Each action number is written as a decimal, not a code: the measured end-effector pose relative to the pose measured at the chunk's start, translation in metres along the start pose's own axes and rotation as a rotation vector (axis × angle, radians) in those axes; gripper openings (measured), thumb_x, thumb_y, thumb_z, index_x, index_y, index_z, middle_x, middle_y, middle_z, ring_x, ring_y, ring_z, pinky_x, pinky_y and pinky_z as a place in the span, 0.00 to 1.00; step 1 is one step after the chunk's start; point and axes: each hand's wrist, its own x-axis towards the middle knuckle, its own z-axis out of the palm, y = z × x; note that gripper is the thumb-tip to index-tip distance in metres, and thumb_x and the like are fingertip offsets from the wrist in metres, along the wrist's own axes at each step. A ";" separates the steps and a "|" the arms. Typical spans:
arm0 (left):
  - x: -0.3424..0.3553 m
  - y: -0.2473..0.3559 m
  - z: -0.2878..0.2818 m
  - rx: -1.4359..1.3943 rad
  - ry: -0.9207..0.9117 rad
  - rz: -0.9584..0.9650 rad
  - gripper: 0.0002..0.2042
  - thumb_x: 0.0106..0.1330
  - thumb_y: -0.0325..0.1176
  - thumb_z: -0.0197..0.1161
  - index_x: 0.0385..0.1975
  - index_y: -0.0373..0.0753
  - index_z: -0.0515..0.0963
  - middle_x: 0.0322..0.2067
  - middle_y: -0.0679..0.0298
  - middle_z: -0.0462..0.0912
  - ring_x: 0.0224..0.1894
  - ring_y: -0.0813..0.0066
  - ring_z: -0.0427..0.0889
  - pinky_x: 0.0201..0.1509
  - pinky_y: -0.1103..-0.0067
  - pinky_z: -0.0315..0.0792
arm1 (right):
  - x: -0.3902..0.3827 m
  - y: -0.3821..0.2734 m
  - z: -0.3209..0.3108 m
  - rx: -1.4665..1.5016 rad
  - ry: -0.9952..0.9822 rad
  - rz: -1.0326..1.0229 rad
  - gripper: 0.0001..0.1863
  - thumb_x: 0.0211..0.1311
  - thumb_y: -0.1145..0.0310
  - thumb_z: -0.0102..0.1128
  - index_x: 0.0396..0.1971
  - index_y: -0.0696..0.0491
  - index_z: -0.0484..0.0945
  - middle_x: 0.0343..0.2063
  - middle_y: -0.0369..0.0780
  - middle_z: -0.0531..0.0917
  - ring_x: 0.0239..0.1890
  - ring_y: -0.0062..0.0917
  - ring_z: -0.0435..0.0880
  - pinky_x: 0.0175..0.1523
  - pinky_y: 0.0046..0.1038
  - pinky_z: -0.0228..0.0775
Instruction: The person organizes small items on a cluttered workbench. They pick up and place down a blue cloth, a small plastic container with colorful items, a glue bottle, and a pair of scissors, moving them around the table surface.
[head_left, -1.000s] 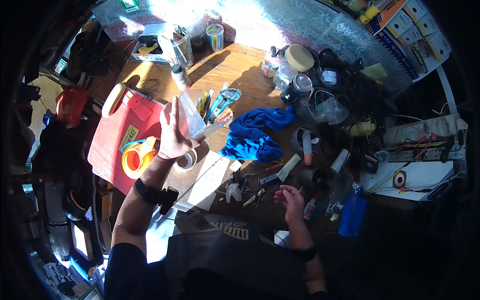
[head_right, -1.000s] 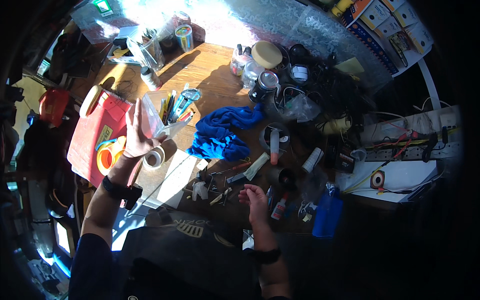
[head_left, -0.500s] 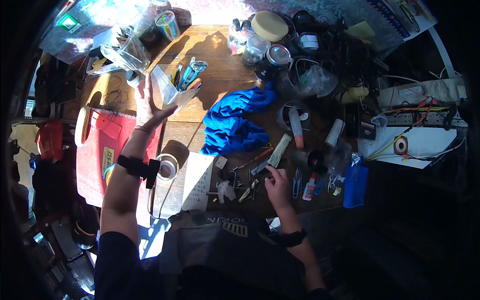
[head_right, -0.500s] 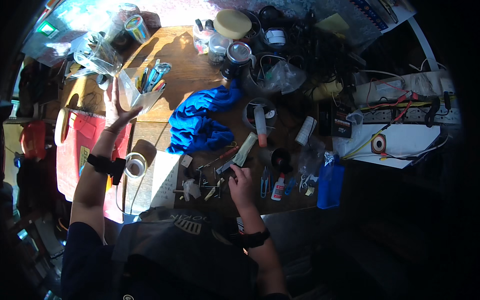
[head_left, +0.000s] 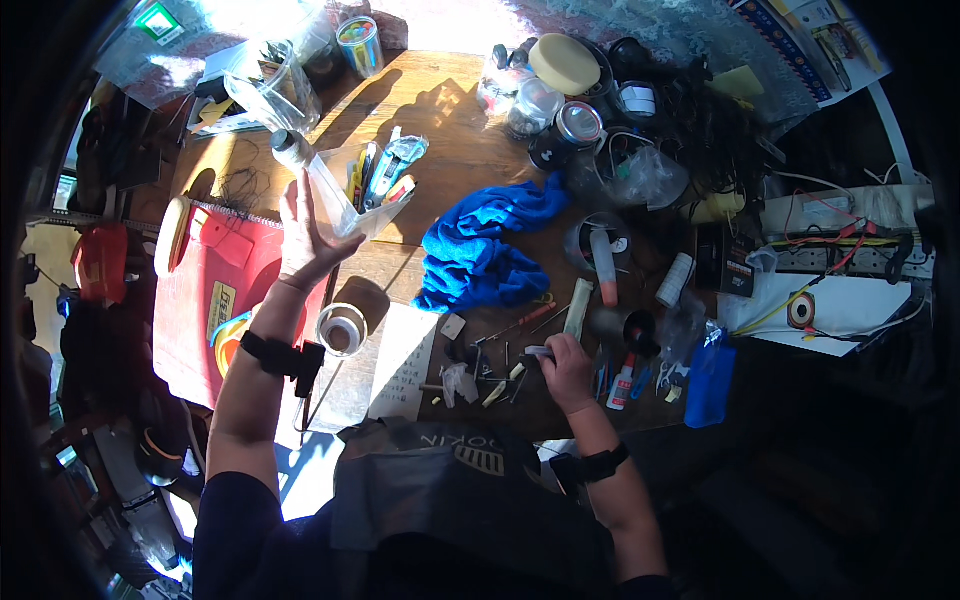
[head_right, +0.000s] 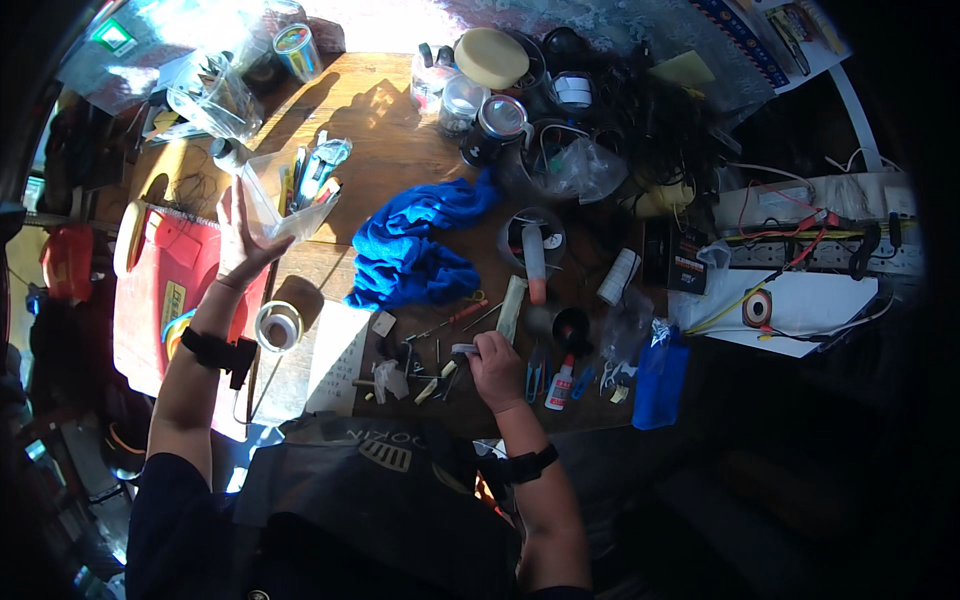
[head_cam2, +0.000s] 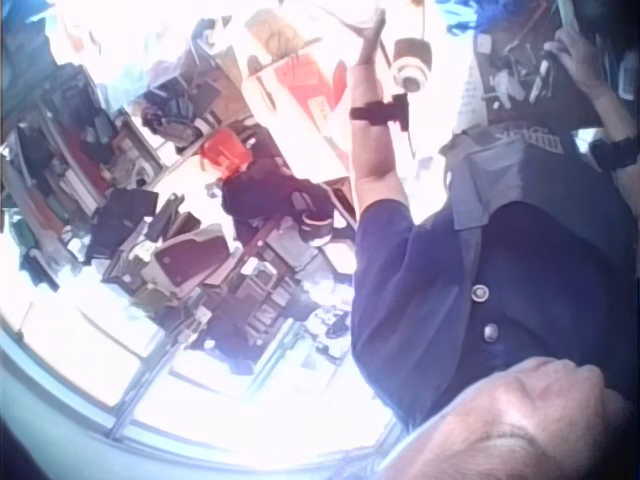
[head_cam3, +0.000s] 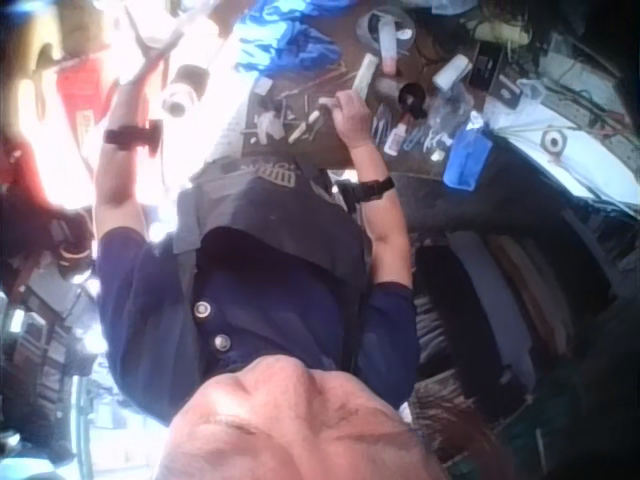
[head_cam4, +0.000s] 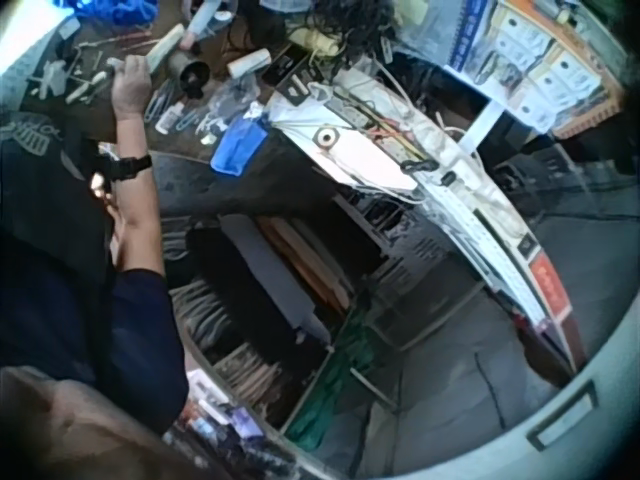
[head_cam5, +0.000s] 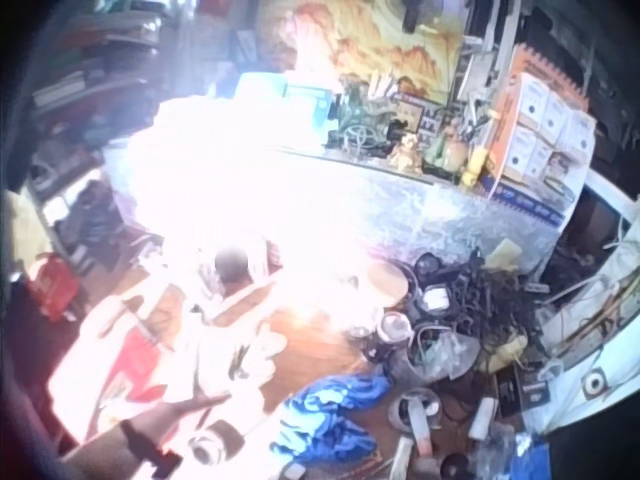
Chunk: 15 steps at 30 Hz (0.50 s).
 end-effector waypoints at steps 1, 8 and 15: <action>-0.001 0.000 0.000 -0.001 -0.001 0.020 0.60 0.36 0.41 0.76 0.67 0.40 0.39 0.59 0.43 0.50 0.60 0.45 0.55 0.64 0.61 0.56 | 0.001 -0.001 -0.004 0.106 0.007 0.094 0.08 0.51 0.75 0.59 0.32 0.54 0.72 0.30 0.42 0.73 0.34 0.36 0.76 0.39 0.33 0.71; -0.004 -0.002 -0.002 -0.087 -0.026 0.043 0.59 0.35 0.40 0.76 0.67 0.40 0.40 0.59 0.41 0.50 0.61 0.44 0.54 0.64 0.61 0.56 | 0.031 -0.019 -0.025 1.135 -0.021 0.561 0.10 0.64 0.62 0.54 0.36 0.53 0.72 0.26 0.41 0.82 0.20 0.15 0.76 0.25 0.15 0.69; -0.008 -0.004 -0.006 -0.097 -0.062 -0.031 0.61 0.35 0.39 0.77 0.67 0.38 0.37 0.59 0.40 0.49 0.61 0.40 0.55 0.62 0.60 0.60 | 0.093 -0.073 -0.012 1.493 -0.051 0.633 0.10 0.65 0.62 0.51 0.39 0.53 0.72 0.31 0.43 0.81 0.26 0.26 0.81 0.31 0.27 0.75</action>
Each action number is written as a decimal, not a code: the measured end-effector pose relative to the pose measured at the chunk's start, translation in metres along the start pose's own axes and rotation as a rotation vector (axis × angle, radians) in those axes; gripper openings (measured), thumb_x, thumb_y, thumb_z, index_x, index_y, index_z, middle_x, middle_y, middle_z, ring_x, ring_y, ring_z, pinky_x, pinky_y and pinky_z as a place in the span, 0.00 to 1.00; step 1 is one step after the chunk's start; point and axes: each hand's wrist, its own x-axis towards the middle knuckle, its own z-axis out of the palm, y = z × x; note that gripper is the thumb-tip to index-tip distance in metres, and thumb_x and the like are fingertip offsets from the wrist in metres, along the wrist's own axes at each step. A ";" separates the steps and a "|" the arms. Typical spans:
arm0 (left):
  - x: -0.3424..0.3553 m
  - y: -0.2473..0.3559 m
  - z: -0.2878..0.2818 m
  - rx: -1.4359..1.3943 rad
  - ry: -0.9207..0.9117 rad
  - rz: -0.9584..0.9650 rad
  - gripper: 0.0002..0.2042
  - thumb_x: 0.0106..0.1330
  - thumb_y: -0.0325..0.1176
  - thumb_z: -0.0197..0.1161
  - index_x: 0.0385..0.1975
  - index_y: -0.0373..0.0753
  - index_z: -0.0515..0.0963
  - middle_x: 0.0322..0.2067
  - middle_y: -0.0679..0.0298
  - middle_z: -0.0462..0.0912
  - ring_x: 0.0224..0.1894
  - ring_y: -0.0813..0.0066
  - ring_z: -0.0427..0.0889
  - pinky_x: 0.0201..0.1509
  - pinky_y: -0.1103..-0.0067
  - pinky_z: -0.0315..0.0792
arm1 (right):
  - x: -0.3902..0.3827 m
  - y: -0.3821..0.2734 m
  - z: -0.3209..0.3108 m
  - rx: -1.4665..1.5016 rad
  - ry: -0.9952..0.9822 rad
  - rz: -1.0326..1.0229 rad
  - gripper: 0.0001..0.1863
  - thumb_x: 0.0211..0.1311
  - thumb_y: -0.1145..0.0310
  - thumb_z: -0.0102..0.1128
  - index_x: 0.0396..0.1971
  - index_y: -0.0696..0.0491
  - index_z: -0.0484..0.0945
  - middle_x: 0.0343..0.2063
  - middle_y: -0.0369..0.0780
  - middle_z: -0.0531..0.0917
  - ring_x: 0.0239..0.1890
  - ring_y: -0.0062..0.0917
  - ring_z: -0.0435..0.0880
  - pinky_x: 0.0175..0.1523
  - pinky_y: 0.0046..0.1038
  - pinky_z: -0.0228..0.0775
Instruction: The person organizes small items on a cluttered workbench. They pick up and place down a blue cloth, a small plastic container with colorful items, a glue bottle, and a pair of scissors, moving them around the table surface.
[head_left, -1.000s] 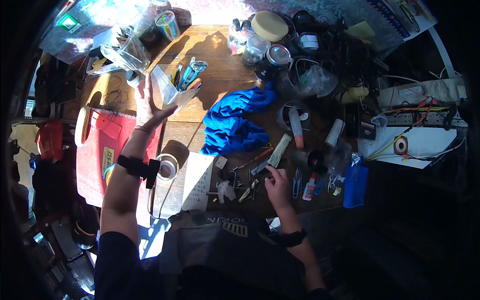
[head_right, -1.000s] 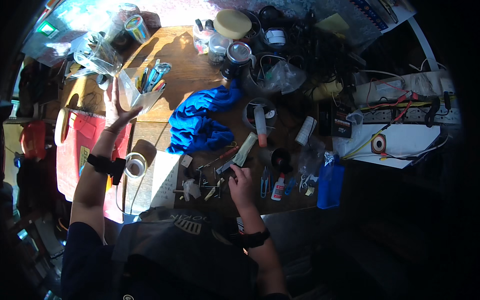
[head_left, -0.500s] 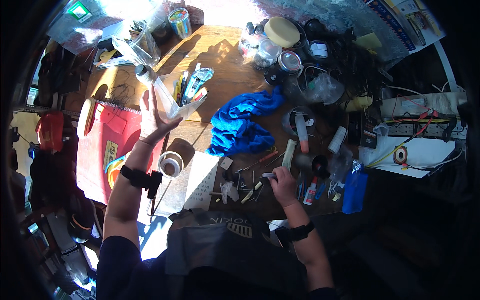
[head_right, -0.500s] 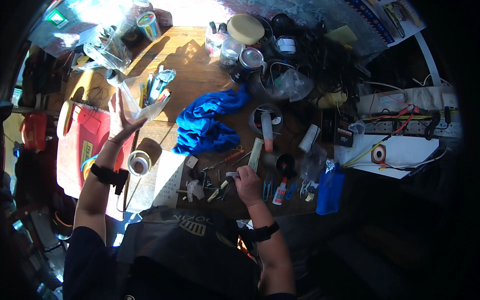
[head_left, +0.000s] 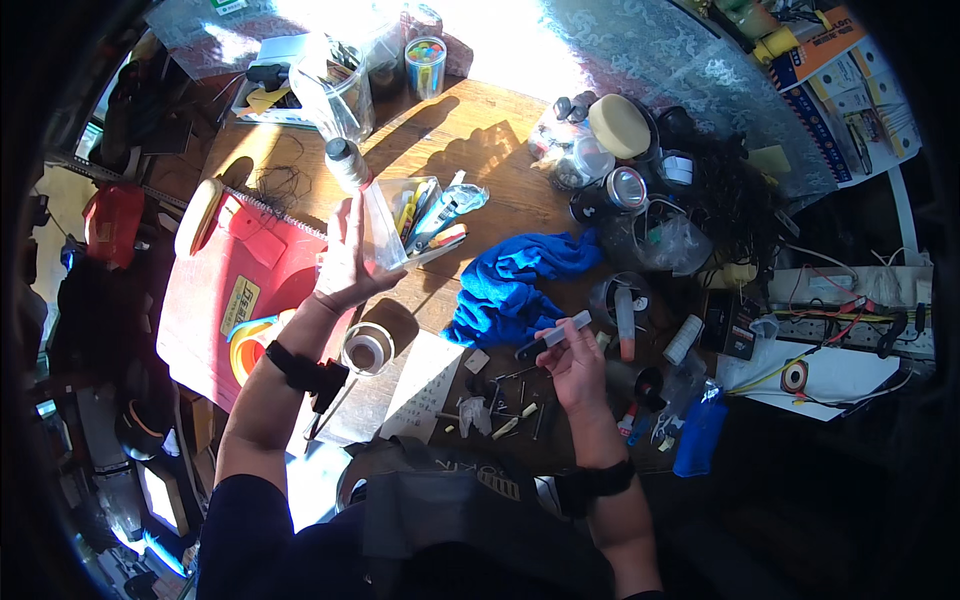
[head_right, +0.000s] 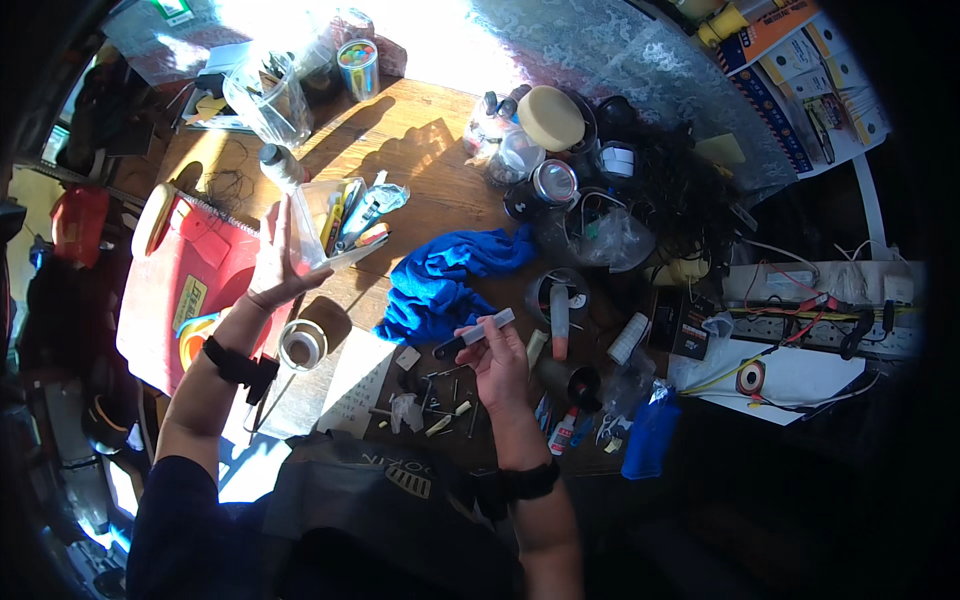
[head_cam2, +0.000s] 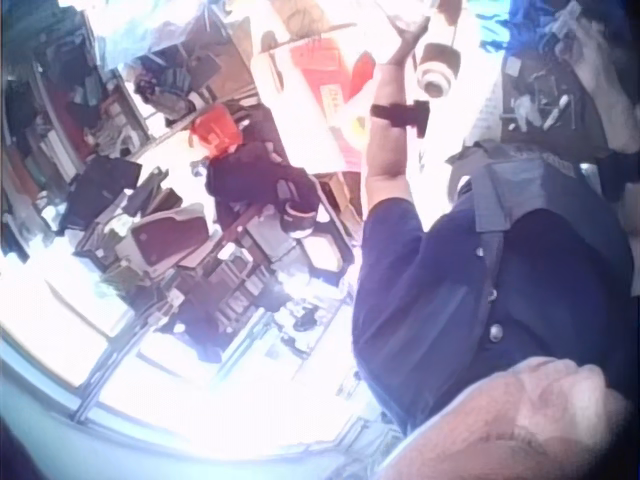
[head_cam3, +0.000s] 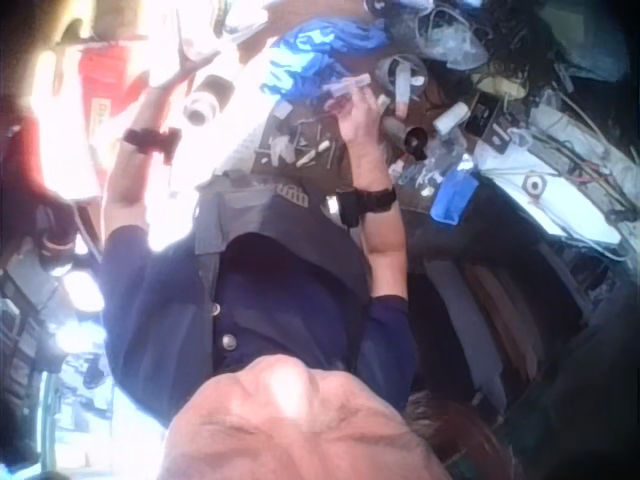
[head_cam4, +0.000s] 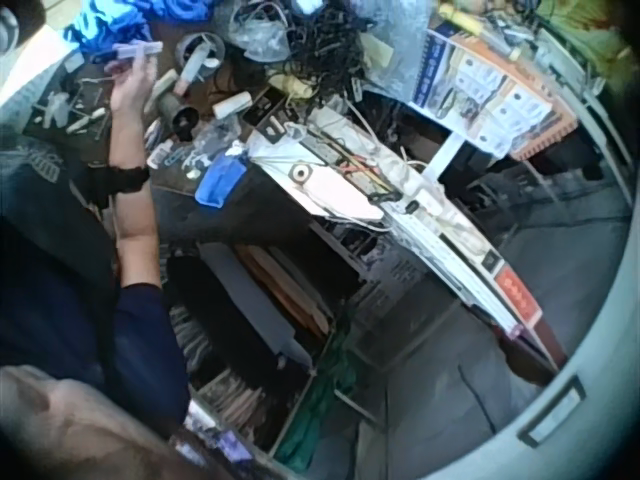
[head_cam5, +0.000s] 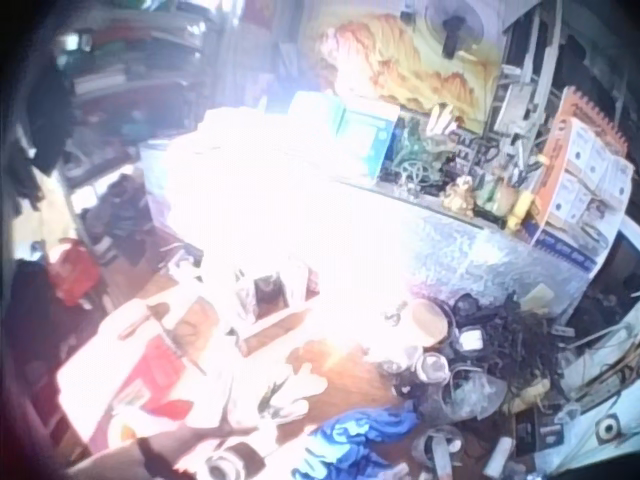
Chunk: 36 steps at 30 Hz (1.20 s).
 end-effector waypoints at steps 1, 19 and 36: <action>0.001 0.000 -0.001 -0.002 -0.007 0.020 0.61 0.35 0.38 0.77 0.67 0.37 0.37 0.59 0.40 0.49 0.61 0.40 0.55 0.62 0.60 0.59 | 0.009 0.000 0.014 0.012 -0.026 -0.038 0.10 0.65 0.63 0.51 0.39 0.53 0.72 0.31 0.43 0.81 0.28 0.27 0.82 0.33 0.28 0.76; 0.013 0.003 -0.004 0.026 -0.021 0.169 0.59 0.35 0.37 0.77 0.67 0.38 0.40 0.60 0.43 0.50 0.61 0.43 0.57 0.63 0.63 0.60 | 0.044 0.009 0.083 -0.734 -0.029 -0.266 0.11 0.60 0.74 0.54 0.43 0.56 0.76 0.37 0.38 0.79 0.32 0.15 0.77 0.38 0.16 0.71; 0.024 0.000 -0.004 0.010 -0.073 0.221 0.58 0.35 0.36 0.77 0.67 0.38 0.42 0.60 0.44 0.53 0.62 0.46 0.55 0.65 0.64 0.56 | 0.046 0.002 0.051 -1.676 -0.141 -1.077 0.18 0.55 0.75 0.53 0.48 0.56 0.73 0.48 0.43 0.75 0.52 0.34 0.72 0.57 0.35 0.61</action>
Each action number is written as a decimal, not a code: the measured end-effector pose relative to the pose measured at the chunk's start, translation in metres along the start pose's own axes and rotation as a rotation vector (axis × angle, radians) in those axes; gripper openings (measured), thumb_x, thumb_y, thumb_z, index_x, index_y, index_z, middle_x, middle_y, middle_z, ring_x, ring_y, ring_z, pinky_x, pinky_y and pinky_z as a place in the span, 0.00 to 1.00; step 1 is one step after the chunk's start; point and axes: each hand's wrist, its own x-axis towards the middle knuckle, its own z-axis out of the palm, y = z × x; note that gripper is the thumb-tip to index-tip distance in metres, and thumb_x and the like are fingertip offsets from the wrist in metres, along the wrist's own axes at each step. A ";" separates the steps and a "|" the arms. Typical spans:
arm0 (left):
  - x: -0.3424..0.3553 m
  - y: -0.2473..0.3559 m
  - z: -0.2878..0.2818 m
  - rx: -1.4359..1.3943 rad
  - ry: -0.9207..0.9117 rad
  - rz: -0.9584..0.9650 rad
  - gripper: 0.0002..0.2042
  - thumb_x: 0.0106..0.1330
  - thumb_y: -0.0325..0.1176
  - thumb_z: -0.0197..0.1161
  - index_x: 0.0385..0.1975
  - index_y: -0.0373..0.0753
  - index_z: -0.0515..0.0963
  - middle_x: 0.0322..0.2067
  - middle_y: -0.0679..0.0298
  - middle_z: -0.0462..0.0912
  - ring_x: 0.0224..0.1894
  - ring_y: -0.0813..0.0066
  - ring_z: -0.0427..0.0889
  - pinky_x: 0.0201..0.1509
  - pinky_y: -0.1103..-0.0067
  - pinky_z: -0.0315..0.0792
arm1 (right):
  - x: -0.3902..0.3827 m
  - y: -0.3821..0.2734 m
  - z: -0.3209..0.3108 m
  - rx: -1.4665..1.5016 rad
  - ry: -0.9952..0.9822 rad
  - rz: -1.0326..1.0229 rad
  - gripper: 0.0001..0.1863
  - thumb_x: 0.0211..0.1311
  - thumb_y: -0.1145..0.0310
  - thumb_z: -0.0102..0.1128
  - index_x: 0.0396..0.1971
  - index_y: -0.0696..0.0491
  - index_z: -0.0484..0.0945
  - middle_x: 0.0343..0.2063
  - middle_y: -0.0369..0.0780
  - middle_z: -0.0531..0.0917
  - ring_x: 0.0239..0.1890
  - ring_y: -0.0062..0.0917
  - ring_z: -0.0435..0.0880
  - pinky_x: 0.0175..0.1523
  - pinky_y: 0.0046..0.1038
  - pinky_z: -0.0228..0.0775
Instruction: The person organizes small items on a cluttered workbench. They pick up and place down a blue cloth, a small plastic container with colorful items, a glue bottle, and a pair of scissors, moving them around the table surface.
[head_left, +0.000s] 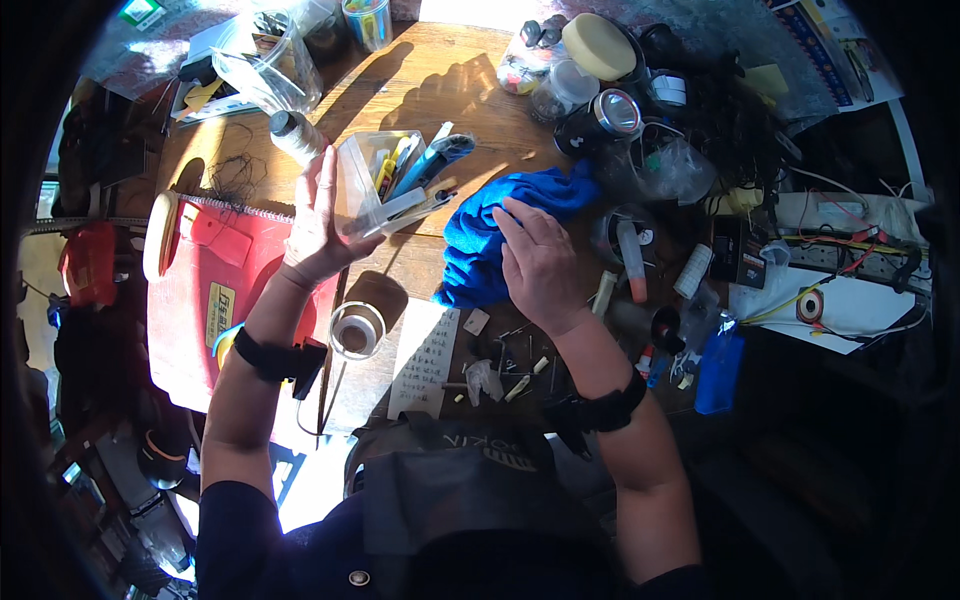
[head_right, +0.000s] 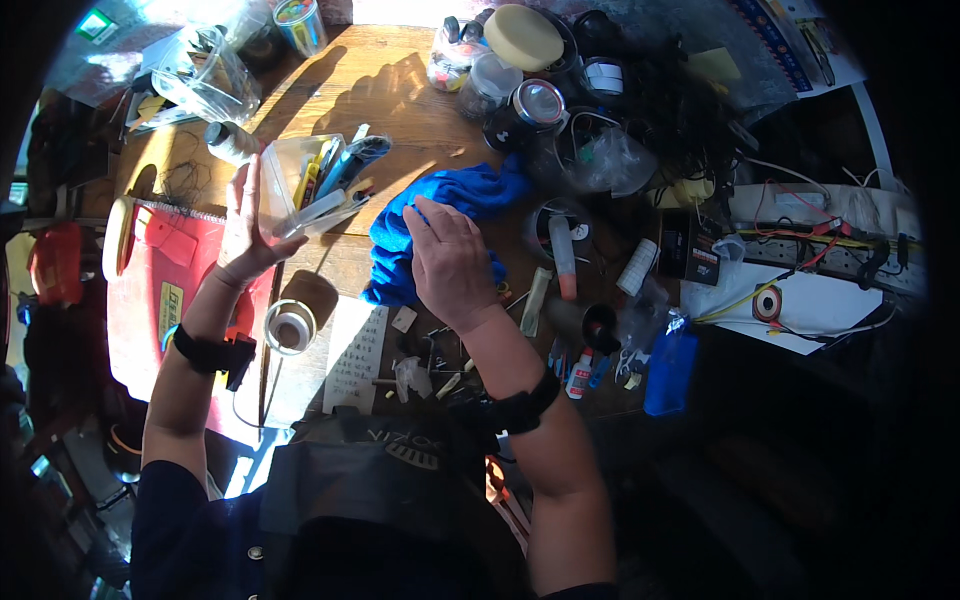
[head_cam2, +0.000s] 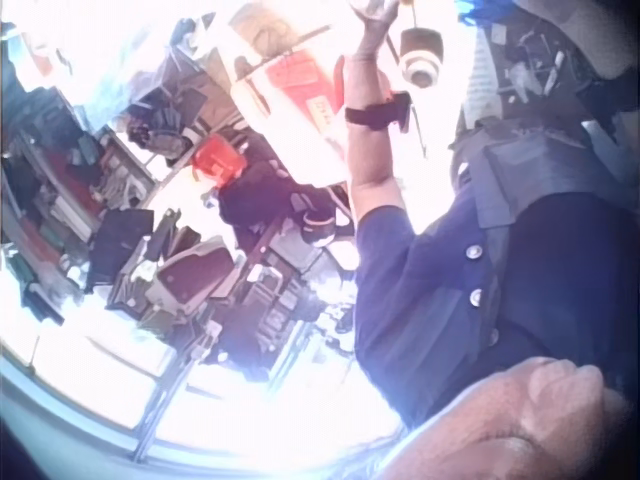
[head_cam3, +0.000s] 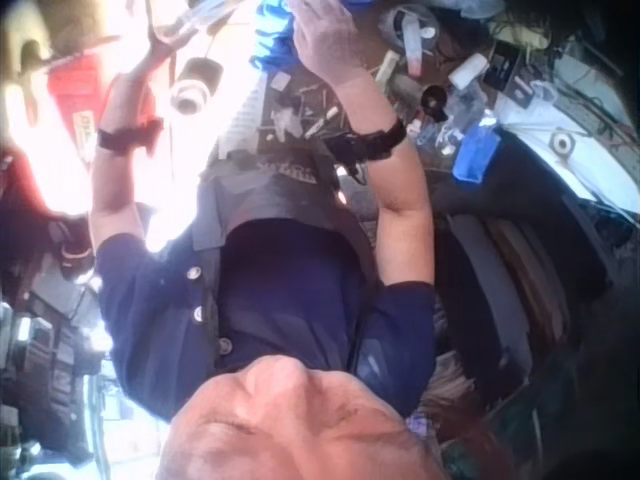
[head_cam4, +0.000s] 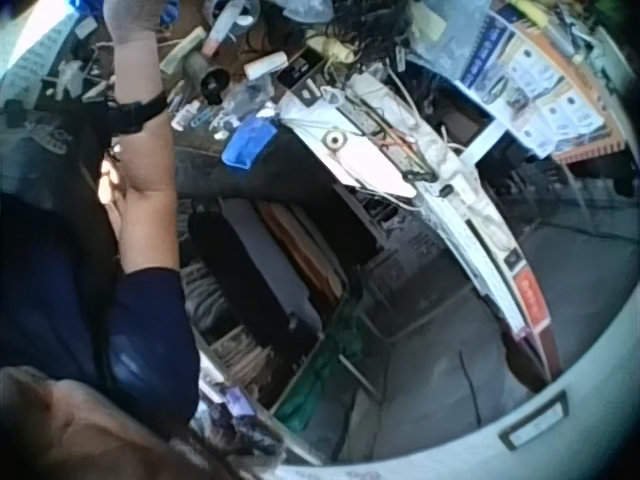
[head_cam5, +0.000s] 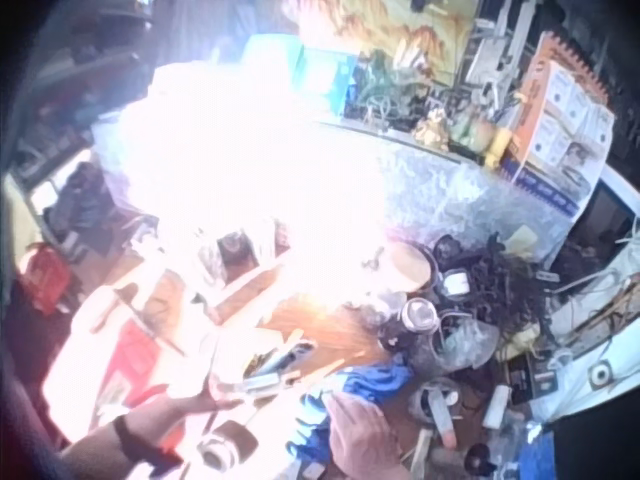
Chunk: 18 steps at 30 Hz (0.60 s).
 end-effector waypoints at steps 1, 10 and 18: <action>-0.001 -0.001 0.000 -0.079 0.016 -0.043 0.57 0.34 0.34 0.76 0.67 0.38 0.44 0.60 0.47 0.55 0.61 0.46 0.56 0.65 0.61 0.54 | -0.020 0.004 -0.006 0.126 0.001 0.129 0.17 0.55 0.75 0.54 0.47 0.56 0.74 0.44 0.43 0.76 0.47 0.33 0.75 0.52 0.33 0.65; 0.002 -0.004 0.004 -0.054 0.001 -0.009 0.58 0.35 0.35 0.77 0.67 0.40 0.43 0.59 0.45 0.55 0.60 0.46 0.58 0.65 0.64 0.57 | -0.175 -0.066 -0.005 0.377 -0.505 0.627 0.23 0.51 0.53 0.64 0.43 0.52 0.71 0.30 0.40 0.77 0.29 0.33 0.79 0.34 0.30 0.72; 0.004 -0.001 0.005 -0.022 0.003 0.008 0.57 0.35 0.35 0.76 0.67 0.41 0.43 0.59 0.45 0.55 0.61 0.46 0.58 0.65 0.64 0.56 | -0.191 -0.044 0.022 0.426 -0.126 0.591 0.09 0.53 0.70 0.57 0.32 0.57 0.72 0.30 0.45 0.76 0.31 0.38 0.78 0.34 0.34 0.70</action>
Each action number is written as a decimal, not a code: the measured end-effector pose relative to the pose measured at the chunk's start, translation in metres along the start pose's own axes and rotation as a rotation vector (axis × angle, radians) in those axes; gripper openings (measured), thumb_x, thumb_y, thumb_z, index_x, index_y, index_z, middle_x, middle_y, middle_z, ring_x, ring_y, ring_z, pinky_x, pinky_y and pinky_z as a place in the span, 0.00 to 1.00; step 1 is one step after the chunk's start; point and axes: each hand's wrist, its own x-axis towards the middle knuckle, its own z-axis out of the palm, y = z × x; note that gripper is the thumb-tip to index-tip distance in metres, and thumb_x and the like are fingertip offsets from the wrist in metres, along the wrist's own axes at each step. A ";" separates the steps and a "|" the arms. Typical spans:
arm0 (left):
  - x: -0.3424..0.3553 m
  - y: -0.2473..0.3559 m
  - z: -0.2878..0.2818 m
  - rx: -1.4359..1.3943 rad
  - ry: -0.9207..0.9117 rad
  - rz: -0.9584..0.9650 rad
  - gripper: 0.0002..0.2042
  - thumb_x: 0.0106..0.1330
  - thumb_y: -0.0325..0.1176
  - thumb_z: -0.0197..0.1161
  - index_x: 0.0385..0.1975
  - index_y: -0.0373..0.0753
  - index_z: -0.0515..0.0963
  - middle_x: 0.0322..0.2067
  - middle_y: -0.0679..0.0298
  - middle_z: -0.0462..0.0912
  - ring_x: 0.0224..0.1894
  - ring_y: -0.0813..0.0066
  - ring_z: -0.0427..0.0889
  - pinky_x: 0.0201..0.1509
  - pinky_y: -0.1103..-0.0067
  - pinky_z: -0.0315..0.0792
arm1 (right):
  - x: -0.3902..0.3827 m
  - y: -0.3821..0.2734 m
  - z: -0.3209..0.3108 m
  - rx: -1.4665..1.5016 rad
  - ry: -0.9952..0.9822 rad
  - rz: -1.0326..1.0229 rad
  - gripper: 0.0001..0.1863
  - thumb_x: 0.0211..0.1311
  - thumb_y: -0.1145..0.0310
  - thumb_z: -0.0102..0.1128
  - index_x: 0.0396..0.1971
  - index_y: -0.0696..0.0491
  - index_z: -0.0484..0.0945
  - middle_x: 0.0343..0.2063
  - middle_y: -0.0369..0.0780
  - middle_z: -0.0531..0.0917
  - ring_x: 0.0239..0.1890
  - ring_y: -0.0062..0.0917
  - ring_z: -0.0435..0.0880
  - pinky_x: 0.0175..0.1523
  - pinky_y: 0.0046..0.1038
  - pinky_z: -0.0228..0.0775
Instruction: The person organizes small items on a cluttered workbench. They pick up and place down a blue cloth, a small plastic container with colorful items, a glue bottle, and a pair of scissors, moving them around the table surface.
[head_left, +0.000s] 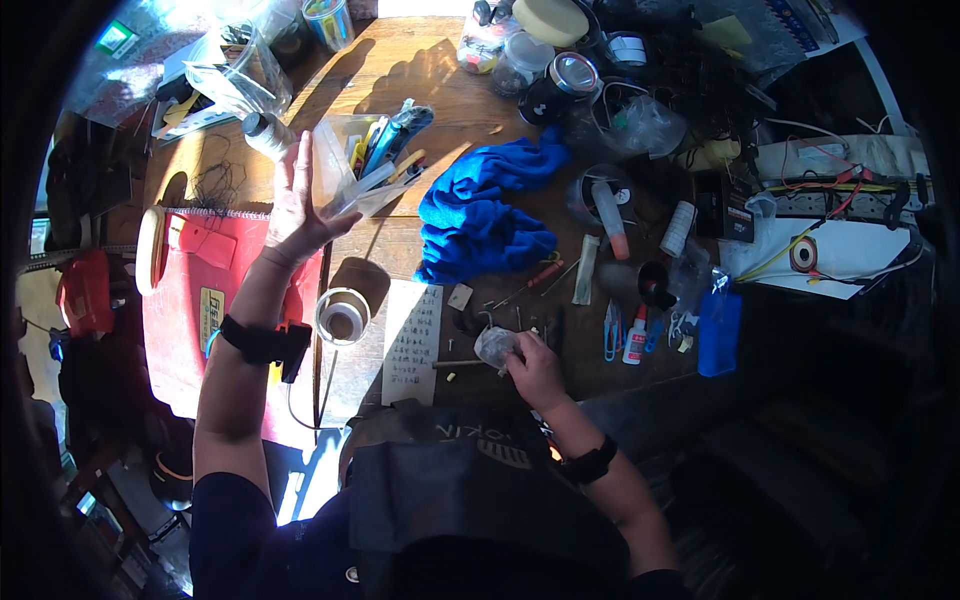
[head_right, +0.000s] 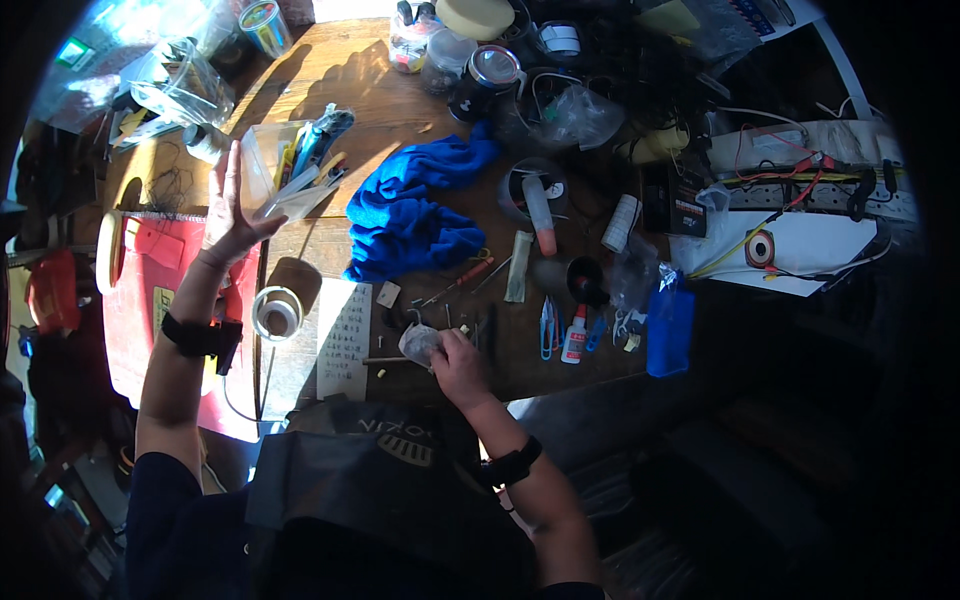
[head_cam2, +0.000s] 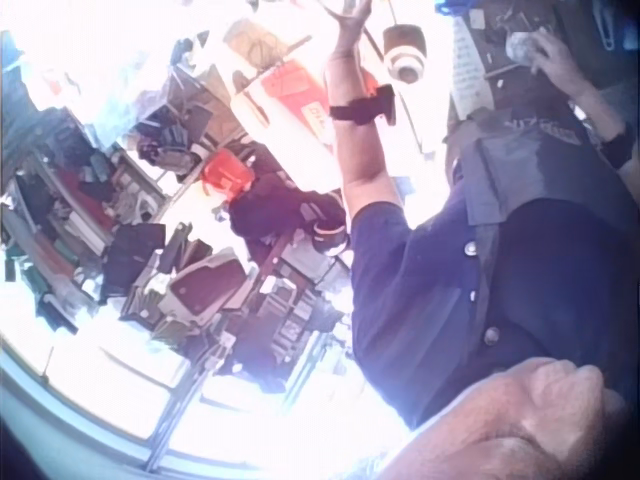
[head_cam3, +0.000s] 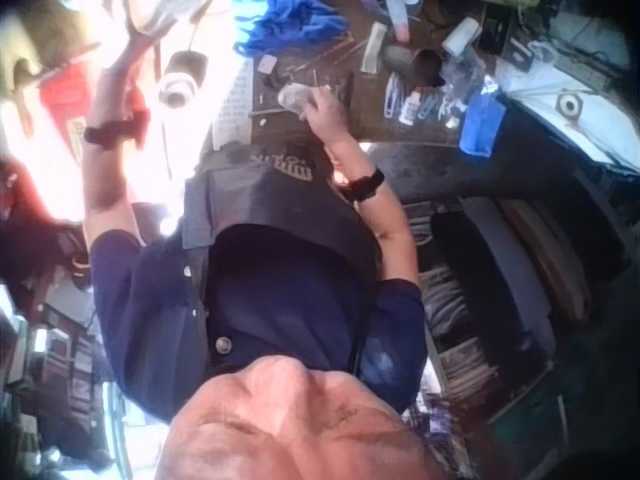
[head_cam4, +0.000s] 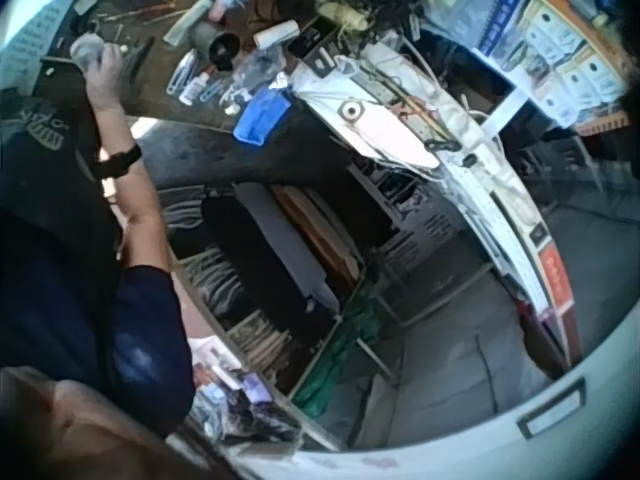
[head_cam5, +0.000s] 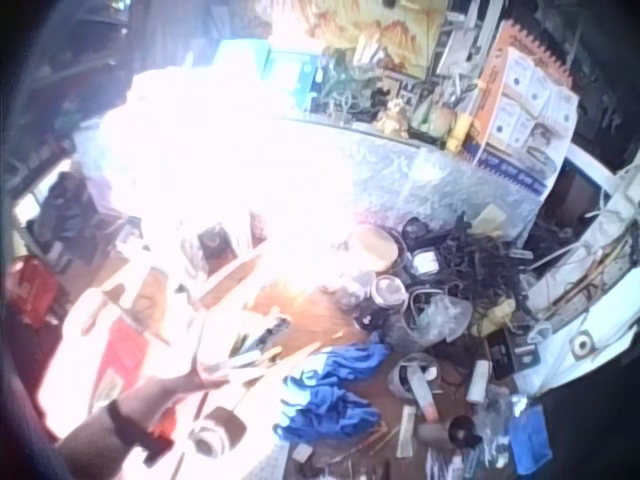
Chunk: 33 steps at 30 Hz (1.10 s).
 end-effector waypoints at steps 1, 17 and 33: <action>0.000 0.000 0.000 -0.001 0.001 0.003 0.58 0.35 0.36 0.76 0.67 0.42 0.43 0.59 0.46 0.54 0.61 0.47 0.57 0.66 0.65 0.56 | -0.002 0.004 -0.004 0.198 -0.027 0.241 0.06 0.57 0.75 0.54 0.34 0.58 0.76 0.28 0.39 0.79 0.30 0.24 0.80 0.36 0.24 0.71; -0.007 -0.009 0.000 -0.005 0.014 -0.006 0.58 0.35 0.35 0.76 0.67 0.41 0.42 0.59 0.45 0.54 0.62 0.48 0.56 0.66 0.64 0.54 | -0.020 0.043 -0.072 -0.136 0.517 0.471 0.13 0.54 0.72 0.59 0.40 0.55 0.71 0.19 0.35 0.72 0.22 0.24 0.73 0.31 0.29 0.67; -0.012 -0.011 0.001 0.004 0.024 -0.039 0.58 0.36 0.38 0.76 0.67 0.38 0.42 0.59 0.45 0.53 0.61 0.48 0.56 0.66 0.65 0.54 | -0.007 0.019 -0.001 -0.255 0.071 0.118 0.10 0.50 0.71 0.60 0.32 0.53 0.71 0.25 0.42 0.77 0.30 0.38 0.78 0.34 0.36 0.68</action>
